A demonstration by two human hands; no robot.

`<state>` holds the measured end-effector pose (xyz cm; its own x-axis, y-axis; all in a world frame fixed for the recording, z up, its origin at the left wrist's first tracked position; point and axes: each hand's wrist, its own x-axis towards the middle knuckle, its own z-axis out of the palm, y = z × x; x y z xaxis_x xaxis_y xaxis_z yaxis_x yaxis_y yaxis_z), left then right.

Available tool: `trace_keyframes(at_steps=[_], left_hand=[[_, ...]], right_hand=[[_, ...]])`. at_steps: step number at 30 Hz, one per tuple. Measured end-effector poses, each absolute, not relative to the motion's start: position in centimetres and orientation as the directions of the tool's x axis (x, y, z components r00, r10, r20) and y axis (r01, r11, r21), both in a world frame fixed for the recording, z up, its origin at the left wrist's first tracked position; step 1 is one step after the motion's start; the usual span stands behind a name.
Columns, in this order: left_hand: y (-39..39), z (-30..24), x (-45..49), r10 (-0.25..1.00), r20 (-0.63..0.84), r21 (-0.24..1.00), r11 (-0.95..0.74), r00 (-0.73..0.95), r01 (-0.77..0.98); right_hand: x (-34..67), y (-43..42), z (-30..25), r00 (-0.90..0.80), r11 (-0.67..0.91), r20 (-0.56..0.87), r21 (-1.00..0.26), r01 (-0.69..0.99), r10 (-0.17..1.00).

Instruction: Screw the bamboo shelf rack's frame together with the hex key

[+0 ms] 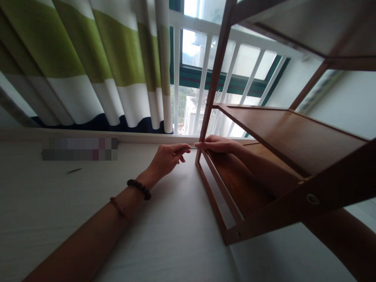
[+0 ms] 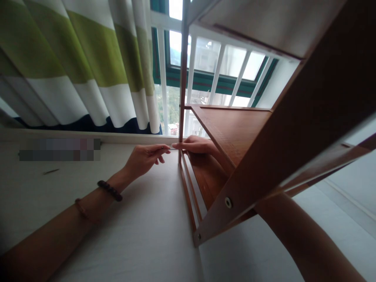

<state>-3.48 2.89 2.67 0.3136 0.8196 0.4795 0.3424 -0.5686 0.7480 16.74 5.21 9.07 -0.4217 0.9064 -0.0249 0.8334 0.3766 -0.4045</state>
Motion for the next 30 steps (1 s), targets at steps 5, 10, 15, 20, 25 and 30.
trace_keyframes(at_steps=[5,10,15,20,25,30], left_hand=[[2.9,2.5,-3.5,0.807,0.499,0.727,-0.588,0.314,0.354],[2.6,3.1,-4.2,0.694,0.6,0.45,-0.704,0.398,0.549],[2.3,3.7,-4.1,0.771,0.479,0.614,-0.636,0.419,0.467],[2.4,4.2,-3.6,0.878,0.228,0.927,-0.328,0.421,0.182],[2.9,3.9,-4.1,0.905,-0.056,0.997,0.07,0.422,-0.018],[3.1,3.3,-4.4,0.893,-0.008,0.995,-0.038,0.45,0.094]], right_hand=[[16.7,5.0,7.8,-0.533,0.51,0.061,-0.405,0.759,0.844],[16.6,5.0,7.3,-0.523,0.538,0.144,-0.337,0.772,0.84],[16.4,4.9,7.3,-0.538,0.565,0.176,-0.29,0.772,0.825],[16.4,5.0,7.2,-0.563,0.597,0.199,-0.26,0.759,0.802],[16.6,5.1,6.9,-0.524,0.583,0.256,-0.356,0.73,0.812],[16.7,5.1,6.8,-0.547,0.608,0.265,-0.364,0.706,0.794]])
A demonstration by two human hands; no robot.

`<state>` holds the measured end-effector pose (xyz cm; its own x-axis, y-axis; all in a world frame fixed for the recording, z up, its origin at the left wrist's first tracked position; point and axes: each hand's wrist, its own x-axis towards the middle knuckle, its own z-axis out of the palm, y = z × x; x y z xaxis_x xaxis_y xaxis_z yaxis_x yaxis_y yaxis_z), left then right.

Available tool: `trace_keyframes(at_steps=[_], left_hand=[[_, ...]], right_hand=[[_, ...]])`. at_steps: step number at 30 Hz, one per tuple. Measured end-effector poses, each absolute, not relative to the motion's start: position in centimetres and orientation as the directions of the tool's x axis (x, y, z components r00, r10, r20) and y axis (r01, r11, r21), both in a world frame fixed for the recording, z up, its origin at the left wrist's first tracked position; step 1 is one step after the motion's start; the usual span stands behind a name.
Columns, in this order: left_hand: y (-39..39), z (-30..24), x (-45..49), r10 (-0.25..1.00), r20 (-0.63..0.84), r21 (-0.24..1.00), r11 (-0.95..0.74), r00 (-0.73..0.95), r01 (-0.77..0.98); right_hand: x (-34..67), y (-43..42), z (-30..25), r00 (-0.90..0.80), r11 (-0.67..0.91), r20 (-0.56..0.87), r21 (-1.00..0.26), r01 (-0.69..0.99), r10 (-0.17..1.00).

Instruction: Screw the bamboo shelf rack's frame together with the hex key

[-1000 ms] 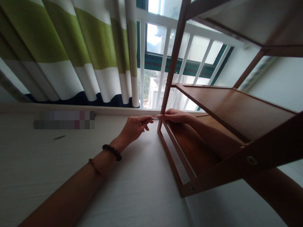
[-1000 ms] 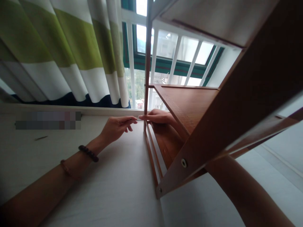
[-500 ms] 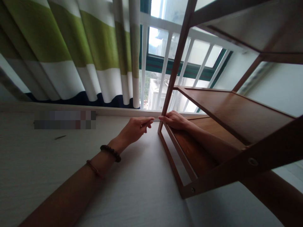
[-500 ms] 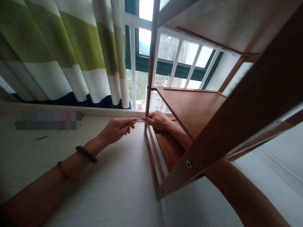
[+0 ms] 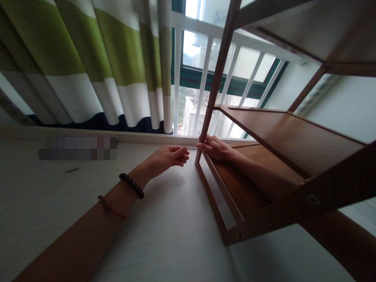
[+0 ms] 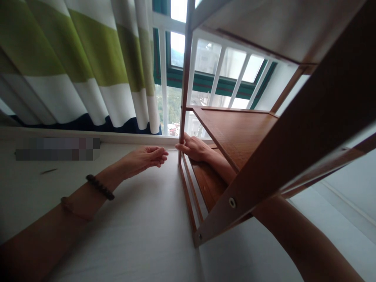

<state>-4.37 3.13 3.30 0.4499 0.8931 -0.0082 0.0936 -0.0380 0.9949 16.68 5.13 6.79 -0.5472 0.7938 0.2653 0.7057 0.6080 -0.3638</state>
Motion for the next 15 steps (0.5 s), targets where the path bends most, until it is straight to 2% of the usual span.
trace_keyframes(at_steps=[2,5,7,8,9,11,15], left_hand=[[3.1,3.2,-4.2,0.897,0.16,0.929,-0.278,0.412,0.246],[3.0,3.2,-4.1,0.796,0.425,0.613,-0.603,0.431,0.51],[2.9,3.2,-4.2,0.724,0.501,0.407,-0.68,0.473,0.61],[2.8,3.2,-4.2,0.72,0.504,0.36,-0.677,0.477,0.643],[2.8,3.1,-4.2,0.739,0.495,0.363,-0.654,0.457,0.663],[2.6,3.0,-4.0,0.808,0.447,0.502,-0.582,0.385,0.64],[2.5,3.3,-3.2,0.92,0.266,0.888,-0.35,0.289,0.298]], right_hand=[[16.7,5.2,6.8,-0.55,0.612,0.269,-0.363,0.703,0.791],[16.6,5.3,6.8,-0.552,0.613,0.269,-0.369,0.698,0.79],[16.6,5.3,6.8,-0.554,0.613,0.263,-0.373,0.696,0.789],[16.5,5.3,6.8,-0.552,0.611,0.263,-0.372,0.698,0.791],[16.5,5.3,6.8,-0.55,0.609,0.262,-0.372,0.701,0.793],[16.5,5.2,6.8,-0.544,0.603,0.262,-0.372,0.705,0.797],[16.5,5.0,6.8,-0.539,0.6,0.264,-0.384,0.702,0.8]])
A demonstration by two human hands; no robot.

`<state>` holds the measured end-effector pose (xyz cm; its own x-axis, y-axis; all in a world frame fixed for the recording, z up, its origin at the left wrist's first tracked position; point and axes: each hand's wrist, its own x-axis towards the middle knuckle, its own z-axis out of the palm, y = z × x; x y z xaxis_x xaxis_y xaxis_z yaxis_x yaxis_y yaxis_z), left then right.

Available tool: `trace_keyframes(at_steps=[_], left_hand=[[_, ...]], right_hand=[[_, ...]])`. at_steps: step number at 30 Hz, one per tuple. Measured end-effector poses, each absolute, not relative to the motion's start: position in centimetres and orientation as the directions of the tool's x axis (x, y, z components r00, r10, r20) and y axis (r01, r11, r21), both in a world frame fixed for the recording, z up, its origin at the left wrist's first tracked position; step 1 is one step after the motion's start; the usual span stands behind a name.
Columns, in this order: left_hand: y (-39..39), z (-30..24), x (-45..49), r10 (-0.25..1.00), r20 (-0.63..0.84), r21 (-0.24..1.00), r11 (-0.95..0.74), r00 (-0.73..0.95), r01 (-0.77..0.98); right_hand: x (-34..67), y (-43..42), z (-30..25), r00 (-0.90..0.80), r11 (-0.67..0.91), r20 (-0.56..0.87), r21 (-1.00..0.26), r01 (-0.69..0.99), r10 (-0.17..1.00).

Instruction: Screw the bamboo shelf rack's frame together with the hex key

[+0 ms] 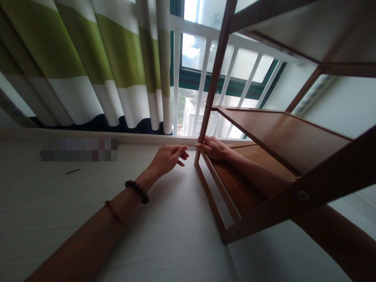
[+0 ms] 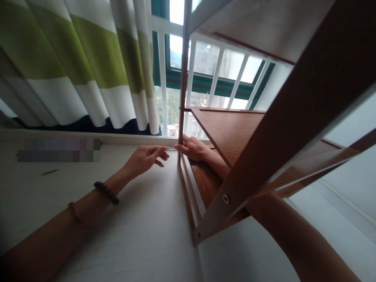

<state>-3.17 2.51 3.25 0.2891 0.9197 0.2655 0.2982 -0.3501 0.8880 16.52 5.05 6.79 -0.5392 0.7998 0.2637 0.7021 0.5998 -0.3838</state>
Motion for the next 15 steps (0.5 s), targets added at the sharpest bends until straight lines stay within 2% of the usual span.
trace_keyframes(at_steps=[2,5,7,9,12,15], left_hand=[[2.58,3.42,-2.85,0.948,0.16,0.973,-0.198,0.276,0.117],[2.9,3.45,-2.77,0.967,0.008,0.996,0.015,0.254,-0.088],[3.19,3.35,-2.93,0.962,-0.078,0.983,0.119,0.263,-0.141],[3.42,3.23,-3.12,0.948,-0.141,0.978,0.179,0.284,-0.11],[3.44,3.14,-3.07,0.97,-0.072,0.994,0.09,0.231,-0.068],[3.04,2.94,-2.66,0.975,0.187,0.982,-0.182,0.118,-0.053]], right_hand=[[16.57,5.11,6.74,-0.54,0.602,0.267,-0.384,0.7,0.798],[16.63,5.26,6.71,-0.545,0.607,0.267,-0.379,0.699,0.795],[16.65,5.33,6.72,-0.549,0.609,0.266,-0.378,0.697,0.793],[16.65,5.35,6.74,-0.547,0.609,0.268,-0.376,0.699,0.793],[16.6,5.28,6.79,-0.537,0.599,0.265,-0.37,0.711,0.801],[16.54,5.18,6.85,-0.536,0.597,0.262,-0.363,0.715,0.802]])
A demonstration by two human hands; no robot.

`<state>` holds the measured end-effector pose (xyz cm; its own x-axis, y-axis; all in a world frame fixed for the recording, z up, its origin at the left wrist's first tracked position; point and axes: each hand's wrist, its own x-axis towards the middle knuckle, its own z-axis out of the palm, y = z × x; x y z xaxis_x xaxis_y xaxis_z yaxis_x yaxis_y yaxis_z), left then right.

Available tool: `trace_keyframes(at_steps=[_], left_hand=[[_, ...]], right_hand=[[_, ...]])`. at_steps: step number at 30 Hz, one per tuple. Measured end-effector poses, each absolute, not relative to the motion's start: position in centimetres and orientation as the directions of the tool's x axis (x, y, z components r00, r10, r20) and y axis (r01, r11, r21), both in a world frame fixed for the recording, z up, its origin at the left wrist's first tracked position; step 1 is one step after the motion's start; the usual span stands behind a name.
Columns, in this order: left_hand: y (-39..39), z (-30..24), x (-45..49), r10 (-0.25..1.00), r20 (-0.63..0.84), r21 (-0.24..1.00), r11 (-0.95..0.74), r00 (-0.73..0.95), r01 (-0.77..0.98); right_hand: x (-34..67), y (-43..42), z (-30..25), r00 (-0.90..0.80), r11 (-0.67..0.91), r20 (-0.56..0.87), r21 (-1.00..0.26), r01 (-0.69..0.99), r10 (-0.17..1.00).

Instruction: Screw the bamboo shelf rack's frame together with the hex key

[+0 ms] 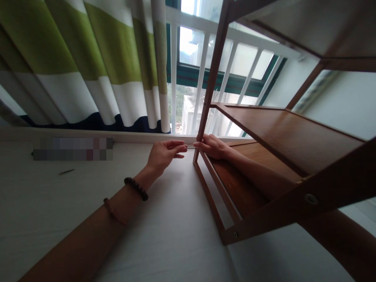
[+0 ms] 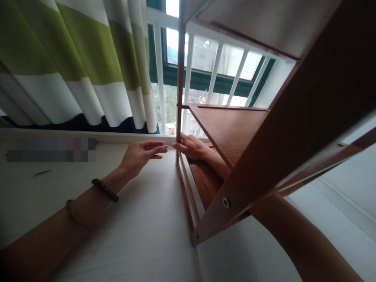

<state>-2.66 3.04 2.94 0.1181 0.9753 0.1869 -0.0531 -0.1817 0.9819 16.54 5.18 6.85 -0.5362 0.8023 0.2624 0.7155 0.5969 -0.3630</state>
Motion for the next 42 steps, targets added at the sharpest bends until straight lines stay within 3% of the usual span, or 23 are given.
trace_keyframes(at_steps=[3,6,10,13,17,21,27,30,34,37,42], left_hand=[[2.5,2.3,-2.5,0.905,0.413,0.907,-0.419,0.098,0.05],[2.2,1.5,-2.8,0.856,0.494,0.85,-0.512,0.154,0.124],[2.5,1.3,-3.4,0.916,0.36,0.924,-0.376,0.177,0.068],[2.7,1.8,-4.0,0.929,0.23,0.973,-0.23,0.29,-0.035],[2.9,2.1,-4.5,0.889,0.222,0.971,-0.163,0.402,-0.176],[3.2,1.7,-4.5,0.896,0.171,0.974,-0.092,0.409,-0.205],[3.7,1.4,-4.8,0.917,0.054,0.998,-0.06,0.394,0.004],[3.7,1.4,-4.8,0.926,0.219,0.953,-0.271,0.307,0.138],[3.5,1.7,-4.4,0.869,0.444,0.791,-0.495,0.219,0.36],[3.3,2.1,-3.9,0.918,0.361,0.874,-0.395,0.164,0.284],[3.2,3.4,-3.4,0.975,0.044,0.998,-0.032,0.217,-0.059]], right_hand=[[16.5,5.1,6.9,-0.537,0.597,0.261,-0.362,0.716,0.802],[16.5,5.2,7.0,-0.529,0.59,0.262,-0.359,0.723,0.807],[16.6,5.3,6.9,-0.53,0.593,0.265,-0.362,0.72,0.806],[16.5,5.3,6.9,-0.528,0.59,0.265,-0.366,0.719,0.807],[16.4,5.2,7.0,-0.517,0.573,0.246,-0.364,0.734,0.82],[16.5,5.3,6.9,-0.506,0.555,0.23,-0.376,0.742,0.831],[17.0,5.9,6.4,-0.478,0.535,0.239,-0.398,0.745,0.845],[17.0,6.0,6.3,-0.483,0.539,0.241,-0.398,0.742,0.842],[17.0,6.1,6.2,-0.49,0.544,0.237,-0.392,0.741,0.839],[17.0,6.1,6.2,-0.487,0.541,0.237,-0.393,0.743,0.841],[16.9,6.0,6.4,-0.483,0.536,0.234,-0.388,0.75,0.844]])
